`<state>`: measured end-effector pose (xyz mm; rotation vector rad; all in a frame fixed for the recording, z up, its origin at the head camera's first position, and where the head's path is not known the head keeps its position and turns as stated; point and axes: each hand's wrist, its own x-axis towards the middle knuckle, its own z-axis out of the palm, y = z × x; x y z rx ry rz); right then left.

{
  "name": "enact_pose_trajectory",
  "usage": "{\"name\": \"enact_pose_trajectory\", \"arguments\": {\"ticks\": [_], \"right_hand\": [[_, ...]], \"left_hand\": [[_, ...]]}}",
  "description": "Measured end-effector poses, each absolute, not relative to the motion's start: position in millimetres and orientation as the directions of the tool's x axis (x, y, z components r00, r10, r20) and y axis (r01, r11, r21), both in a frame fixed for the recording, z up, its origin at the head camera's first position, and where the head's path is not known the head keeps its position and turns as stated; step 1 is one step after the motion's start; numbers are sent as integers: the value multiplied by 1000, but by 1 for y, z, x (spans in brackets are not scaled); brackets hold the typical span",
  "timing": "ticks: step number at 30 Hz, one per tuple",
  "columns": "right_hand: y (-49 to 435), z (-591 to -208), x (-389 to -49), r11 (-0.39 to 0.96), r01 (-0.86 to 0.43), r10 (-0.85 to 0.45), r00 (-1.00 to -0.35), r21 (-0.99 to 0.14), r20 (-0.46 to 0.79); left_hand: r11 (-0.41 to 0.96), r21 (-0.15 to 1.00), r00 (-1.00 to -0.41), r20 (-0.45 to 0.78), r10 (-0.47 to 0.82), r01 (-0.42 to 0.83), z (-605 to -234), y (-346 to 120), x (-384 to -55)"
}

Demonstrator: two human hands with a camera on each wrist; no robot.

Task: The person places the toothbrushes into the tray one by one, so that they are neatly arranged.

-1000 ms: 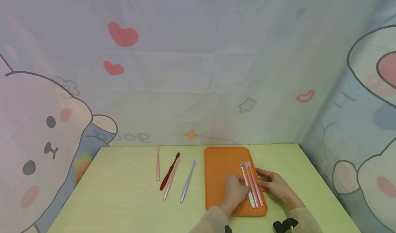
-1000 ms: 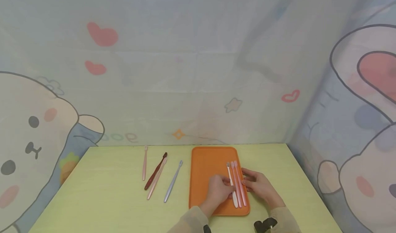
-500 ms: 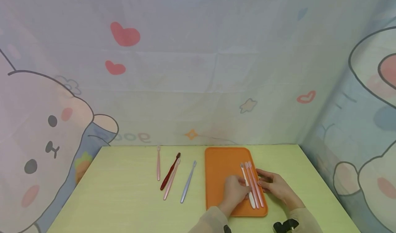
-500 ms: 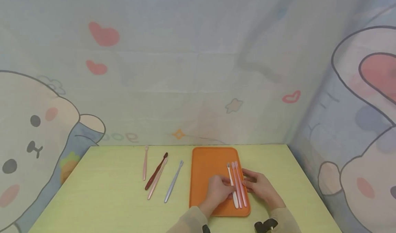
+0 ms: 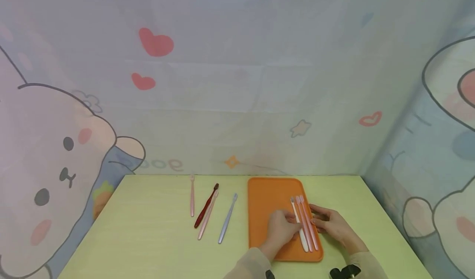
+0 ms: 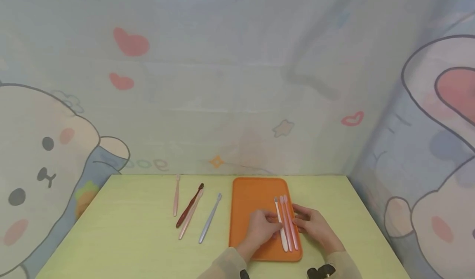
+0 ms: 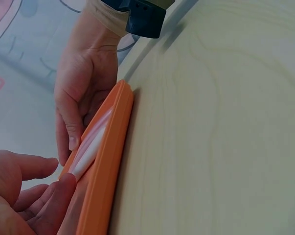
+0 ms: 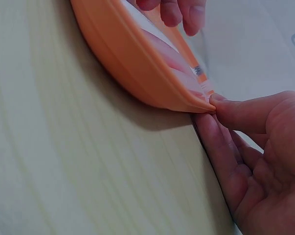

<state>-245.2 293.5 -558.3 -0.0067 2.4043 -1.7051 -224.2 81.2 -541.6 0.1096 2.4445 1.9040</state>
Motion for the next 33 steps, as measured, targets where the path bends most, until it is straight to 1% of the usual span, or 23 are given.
{"name": "enact_pose_trajectory", "arguments": {"ticks": [7,13,16,26,33], "right_hand": [[298,-560,-246,340,103,-121,-981,-935,-152],[300,-559,-245,329,99,-133,-980,-939,-150],[299,-559,-246,331,92,-142,-979,-939,-145],[297,-564,-248,338,95,-136,-980,-936,-148],[294,-562,-247,338,96,-126,-981,-936,-146]], "left_hand": [[207,974,-991,73,116,96,-540,68,-227],[130,986,-985,84,147,104,-537,48,-232],[115,988,-986,81,149,99,-533,32,-235],[155,983,-991,83,108,99,-525,-33,-240],[178,975,-986,114,122,135,-520,-72,-246]]}}
